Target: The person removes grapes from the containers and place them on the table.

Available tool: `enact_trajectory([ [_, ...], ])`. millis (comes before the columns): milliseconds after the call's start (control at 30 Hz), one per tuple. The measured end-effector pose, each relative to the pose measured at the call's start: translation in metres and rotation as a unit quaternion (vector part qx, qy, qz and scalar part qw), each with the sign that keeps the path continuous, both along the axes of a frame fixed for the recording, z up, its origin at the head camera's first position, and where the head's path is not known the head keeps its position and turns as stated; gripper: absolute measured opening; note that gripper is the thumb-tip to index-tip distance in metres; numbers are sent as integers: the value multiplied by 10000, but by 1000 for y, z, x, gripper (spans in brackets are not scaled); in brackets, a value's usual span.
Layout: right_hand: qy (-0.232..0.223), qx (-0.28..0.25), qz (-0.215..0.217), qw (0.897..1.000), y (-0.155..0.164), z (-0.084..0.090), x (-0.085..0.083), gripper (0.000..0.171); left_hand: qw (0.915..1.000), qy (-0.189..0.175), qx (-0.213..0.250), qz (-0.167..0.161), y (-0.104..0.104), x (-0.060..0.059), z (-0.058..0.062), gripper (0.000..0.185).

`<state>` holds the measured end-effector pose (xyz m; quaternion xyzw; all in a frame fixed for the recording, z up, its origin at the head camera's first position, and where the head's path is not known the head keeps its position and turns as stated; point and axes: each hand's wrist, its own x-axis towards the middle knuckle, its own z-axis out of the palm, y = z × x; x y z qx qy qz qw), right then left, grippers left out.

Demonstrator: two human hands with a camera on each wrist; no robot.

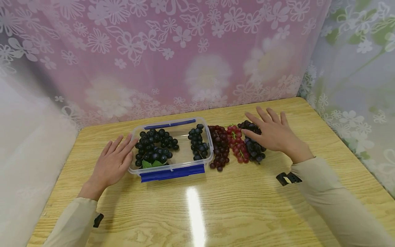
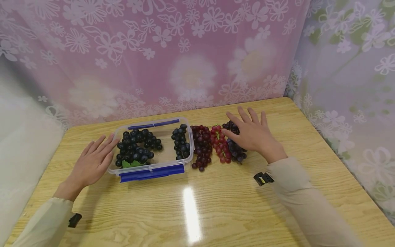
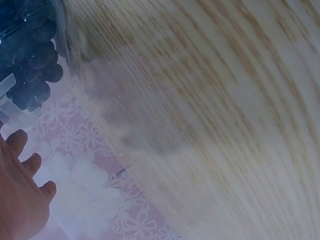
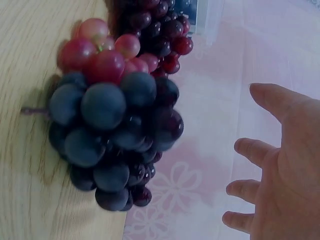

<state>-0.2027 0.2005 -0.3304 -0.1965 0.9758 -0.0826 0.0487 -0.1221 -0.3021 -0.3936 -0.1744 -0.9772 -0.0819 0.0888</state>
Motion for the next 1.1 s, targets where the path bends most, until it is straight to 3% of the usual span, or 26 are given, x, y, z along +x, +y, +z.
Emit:
enact_trajectory([
  [1100, 693, -279, 388, 9965, -83, 6, -1, 67, 10000, -21, -1, -12, 0, -1, 0, 51],
])
